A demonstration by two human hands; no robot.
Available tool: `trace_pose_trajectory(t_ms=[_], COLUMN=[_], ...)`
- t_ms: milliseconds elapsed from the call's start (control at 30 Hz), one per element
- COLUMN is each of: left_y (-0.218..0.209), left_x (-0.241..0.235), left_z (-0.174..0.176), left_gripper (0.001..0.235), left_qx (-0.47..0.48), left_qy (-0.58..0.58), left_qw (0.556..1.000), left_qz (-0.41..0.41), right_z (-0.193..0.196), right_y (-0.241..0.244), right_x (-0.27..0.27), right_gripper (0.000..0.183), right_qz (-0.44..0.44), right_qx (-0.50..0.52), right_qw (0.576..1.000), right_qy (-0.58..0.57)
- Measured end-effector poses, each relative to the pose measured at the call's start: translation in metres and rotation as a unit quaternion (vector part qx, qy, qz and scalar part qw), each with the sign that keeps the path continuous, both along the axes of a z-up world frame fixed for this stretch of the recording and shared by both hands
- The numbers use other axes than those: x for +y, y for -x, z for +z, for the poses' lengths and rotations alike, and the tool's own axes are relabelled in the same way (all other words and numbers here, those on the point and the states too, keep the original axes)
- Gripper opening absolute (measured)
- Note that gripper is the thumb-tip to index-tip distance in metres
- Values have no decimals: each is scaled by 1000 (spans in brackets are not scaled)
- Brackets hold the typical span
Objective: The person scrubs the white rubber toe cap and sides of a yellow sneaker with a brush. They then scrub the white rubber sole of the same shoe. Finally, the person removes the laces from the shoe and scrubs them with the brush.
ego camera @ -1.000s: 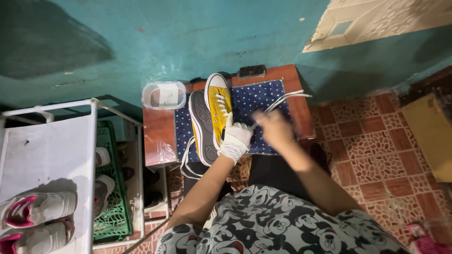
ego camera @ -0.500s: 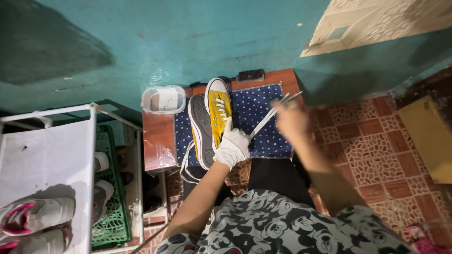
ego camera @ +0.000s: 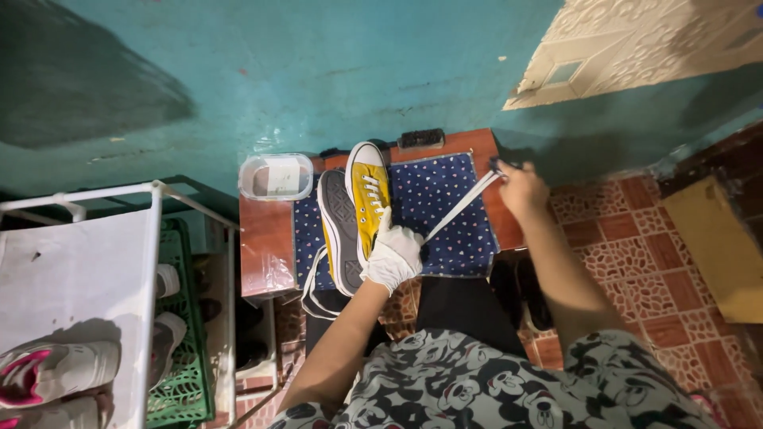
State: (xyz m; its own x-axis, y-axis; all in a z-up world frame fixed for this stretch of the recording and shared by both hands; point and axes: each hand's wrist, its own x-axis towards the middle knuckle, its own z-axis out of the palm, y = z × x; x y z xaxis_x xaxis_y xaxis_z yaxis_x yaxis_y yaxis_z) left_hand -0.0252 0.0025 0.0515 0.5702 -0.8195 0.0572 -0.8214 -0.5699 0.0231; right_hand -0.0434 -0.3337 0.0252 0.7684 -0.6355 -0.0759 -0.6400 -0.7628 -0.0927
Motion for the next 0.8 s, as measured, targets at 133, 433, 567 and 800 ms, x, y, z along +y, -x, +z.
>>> trace_pose_trajectory(t_ms=[133, 433, 567, 800], left_y=[0, 6, 3, 4], left_x=[0, 4, -1, -1], left_z=[0, 13, 5, 4], left_gripper=[23, 23, 23, 24], left_qx=[-9, -6, -19, -19], left_qy=[38, -13, 6, 30], left_qw=[999, 1000, 1000, 999], left_qz=[-1, 0, 7, 1], right_z=[39, 17, -50, 73], right_y=[32, 45, 15, 51], right_x=[100, 60, -39, 129], right_gripper=[53, 65, 55, 53], right_qz=[108, 124, -3, 99], right_qx=[-51, -80, -48, -113], right_qw=[993, 989, 999, 989], right_qy=[-17, 8, 17, 2])
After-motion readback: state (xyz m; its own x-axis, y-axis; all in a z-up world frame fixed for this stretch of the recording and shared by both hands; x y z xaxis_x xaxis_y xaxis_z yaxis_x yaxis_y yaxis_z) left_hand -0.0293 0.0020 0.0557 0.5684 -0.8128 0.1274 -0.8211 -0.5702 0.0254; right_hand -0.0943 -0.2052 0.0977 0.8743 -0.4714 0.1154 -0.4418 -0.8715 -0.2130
